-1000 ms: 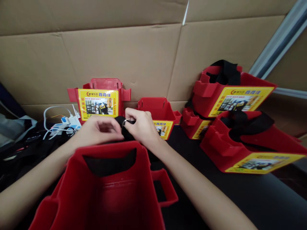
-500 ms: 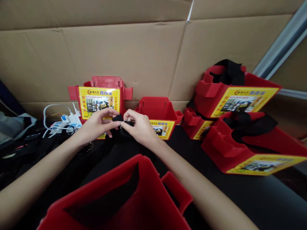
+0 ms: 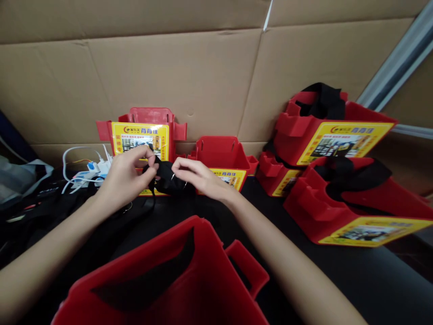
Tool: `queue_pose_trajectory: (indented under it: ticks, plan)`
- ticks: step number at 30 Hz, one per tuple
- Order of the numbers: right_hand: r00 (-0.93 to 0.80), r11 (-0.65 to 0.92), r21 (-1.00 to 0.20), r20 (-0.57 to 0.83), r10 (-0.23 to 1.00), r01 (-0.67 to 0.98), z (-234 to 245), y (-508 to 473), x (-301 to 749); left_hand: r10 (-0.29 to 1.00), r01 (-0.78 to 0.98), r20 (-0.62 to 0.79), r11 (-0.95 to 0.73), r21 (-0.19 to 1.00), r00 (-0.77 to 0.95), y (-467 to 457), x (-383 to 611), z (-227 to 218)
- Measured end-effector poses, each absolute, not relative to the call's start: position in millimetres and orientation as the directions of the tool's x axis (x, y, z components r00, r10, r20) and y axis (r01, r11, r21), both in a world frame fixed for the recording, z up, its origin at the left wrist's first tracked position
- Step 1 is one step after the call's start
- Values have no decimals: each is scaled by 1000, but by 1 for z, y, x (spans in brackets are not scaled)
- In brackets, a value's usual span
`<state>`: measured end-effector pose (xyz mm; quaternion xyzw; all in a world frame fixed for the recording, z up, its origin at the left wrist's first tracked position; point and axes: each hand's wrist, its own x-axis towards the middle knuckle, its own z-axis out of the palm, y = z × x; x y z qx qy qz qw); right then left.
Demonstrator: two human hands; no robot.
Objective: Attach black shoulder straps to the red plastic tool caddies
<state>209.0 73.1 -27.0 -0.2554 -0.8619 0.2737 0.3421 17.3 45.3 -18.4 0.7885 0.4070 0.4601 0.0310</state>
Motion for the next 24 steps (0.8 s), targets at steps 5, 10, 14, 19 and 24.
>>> queue_pose_trajectory:
  ticks: [5,10,14,19,24]
  plan:
    - [-495,695,-559,491,717,452,-30,66,200,775,248,600,-632,734,199,53,26,-32]
    - [-597,632,-607,301,743,482,-29,63,201,594,322,800,-775,543,80,61,19,-33]
    - [-654,618,-669,255,712,412,-23,66,213,417,628,903,-732,264,106,64,0,-21]
    - [-610,670,-581,340,716,462,-12,73,228,587,815,734,-575,79,342,46,-22,3]
    - [-604,691,-491,352,714,530,-12,71,231,669,751,603,-638,167,435,-34,-6,19]
